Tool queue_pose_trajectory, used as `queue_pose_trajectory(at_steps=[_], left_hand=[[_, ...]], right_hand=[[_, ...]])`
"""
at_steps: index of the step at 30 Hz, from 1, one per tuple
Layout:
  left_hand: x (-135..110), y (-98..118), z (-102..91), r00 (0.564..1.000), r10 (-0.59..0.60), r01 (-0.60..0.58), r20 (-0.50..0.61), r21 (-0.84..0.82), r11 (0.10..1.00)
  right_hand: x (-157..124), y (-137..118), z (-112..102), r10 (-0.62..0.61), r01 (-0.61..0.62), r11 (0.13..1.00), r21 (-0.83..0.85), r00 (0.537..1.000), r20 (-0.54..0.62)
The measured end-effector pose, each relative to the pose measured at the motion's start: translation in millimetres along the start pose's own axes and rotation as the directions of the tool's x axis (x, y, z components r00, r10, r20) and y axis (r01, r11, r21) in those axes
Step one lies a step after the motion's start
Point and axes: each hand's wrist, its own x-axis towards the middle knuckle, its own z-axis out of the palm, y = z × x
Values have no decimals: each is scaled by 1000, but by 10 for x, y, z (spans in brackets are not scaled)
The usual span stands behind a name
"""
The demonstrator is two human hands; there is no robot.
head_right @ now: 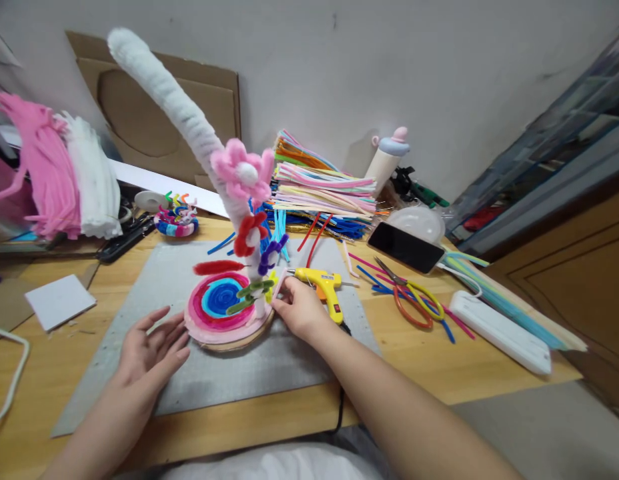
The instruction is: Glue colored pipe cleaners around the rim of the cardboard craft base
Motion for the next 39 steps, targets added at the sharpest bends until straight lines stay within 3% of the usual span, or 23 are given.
queue_pose_trajectory(at_steps=[4, 8, 11, 16, 19, 24, 27, 29, 31, 34, 39], left_hand=[[141, 118, -29, 999, -24, 24, 22, -6, 1000], [411, 278, -27, 989, -8, -3, 151, 73, 997], [649, 345, 83, 975, 19, -44, 221, 111, 993], [890, 317, 292, 967, 129, -179, 220, 224, 958], [738, 294, 237, 960, 216, -263, 176, 314, 912], [67, 196, 11, 924, 363, -373, 121, 494, 785], [-236, 91, -18, 799, 495, -576, 343, 673, 464], [-323, 45, -2, 752, 490, -621, 441, 724, 300], [-345, 35, 20, 725, 483, -637, 492, 744, 199], [-344, 62, 49, 689, 499, -657, 526, 744, 124], [-375, 106, 86, 690, 537, -641, 486, 754, 141]], right_hand=[[-94, 38, 45, 1, -2, 999, 45, 1000, 7], [-327, 82, 152, -15, 17, 999, 45, 998, -56], [-522, 55, 215, -23, 26, 999, 34, 998, -63], [-653, 3, 213, -48, 48, 999, 9, 998, -40], [-632, 13, 189, -73, 73, 997, 3, 997, -11], [-618, 61, 180, -121, 122, 992, -21, 992, 27], [-624, 78, 188, -138, 139, 990, -25, 990, 42], [-628, 82, 190, -149, 150, 988, -25, 988, 50], [-635, 84, 189, -159, 161, 987, -27, 986, 56], [-654, 90, 184, -170, 172, 985, -24, 984, 61], [-689, 81, 181, -193, 194, 981, -8, 979, 66]])
